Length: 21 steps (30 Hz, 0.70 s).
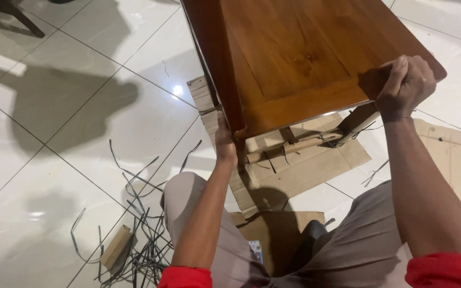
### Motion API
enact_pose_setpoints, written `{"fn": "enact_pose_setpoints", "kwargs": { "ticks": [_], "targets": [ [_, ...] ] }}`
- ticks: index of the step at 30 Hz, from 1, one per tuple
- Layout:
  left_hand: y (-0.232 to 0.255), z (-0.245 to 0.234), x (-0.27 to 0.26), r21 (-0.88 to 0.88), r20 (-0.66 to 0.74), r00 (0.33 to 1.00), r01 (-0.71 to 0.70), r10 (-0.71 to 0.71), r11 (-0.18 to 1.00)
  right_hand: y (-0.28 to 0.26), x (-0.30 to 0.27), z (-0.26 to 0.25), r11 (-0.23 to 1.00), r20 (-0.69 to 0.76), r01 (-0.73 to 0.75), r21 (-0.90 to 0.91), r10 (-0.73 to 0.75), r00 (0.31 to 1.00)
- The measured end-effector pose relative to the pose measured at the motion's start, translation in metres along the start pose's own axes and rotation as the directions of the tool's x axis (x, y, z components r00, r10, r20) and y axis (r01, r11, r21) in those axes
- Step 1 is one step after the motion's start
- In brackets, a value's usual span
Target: Wrapping a wooden chair leg with cardboard and securing it with plastic ties for transport.
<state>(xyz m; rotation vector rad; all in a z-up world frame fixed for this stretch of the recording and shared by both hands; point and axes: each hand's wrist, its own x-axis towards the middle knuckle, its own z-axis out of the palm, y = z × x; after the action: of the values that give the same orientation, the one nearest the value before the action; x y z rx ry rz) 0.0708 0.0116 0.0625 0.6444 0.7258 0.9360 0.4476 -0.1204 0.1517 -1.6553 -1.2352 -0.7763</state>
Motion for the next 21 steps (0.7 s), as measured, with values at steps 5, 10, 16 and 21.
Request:
{"fn": "enact_pose_setpoints", "kwargs": {
  "ticks": [5, 10, 16, 21],
  "targets": [
    [-0.005, -0.003, 0.000, 0.001, -0.013, 1.000, 0.020, -0.020, 1.000, 0.001, -0.004, 0.001, 0.998, -0.002, -0.047, -0.037, 0.047, 0.999],
    [0.003, -0.002, -0.007, -0.009, 0.031, 0.999, 0.008, -0.008, 1.000, -0.012, -0.008, 0.003, 0.997, -0.051, -0.053, -0.062, 0.050, 0.997],
    [0.012, -0.017, -0.018, 0.476, 0.047, 0.967, -0.241, 0.249, 0.846, -0.074, -0.020, -0.004, 0.992, -0.023, -0.053, -0.113, 0.050, 0.998],
    [0.031, -0.024, -0.038, 0.588, -0.075, 0.990, -0.056, 0.123, 0.807, -0.111, -0.043, 0.002, 0.998, -0.014, -0.035, -0.054, 0.034, 0.999]
  ]
}}
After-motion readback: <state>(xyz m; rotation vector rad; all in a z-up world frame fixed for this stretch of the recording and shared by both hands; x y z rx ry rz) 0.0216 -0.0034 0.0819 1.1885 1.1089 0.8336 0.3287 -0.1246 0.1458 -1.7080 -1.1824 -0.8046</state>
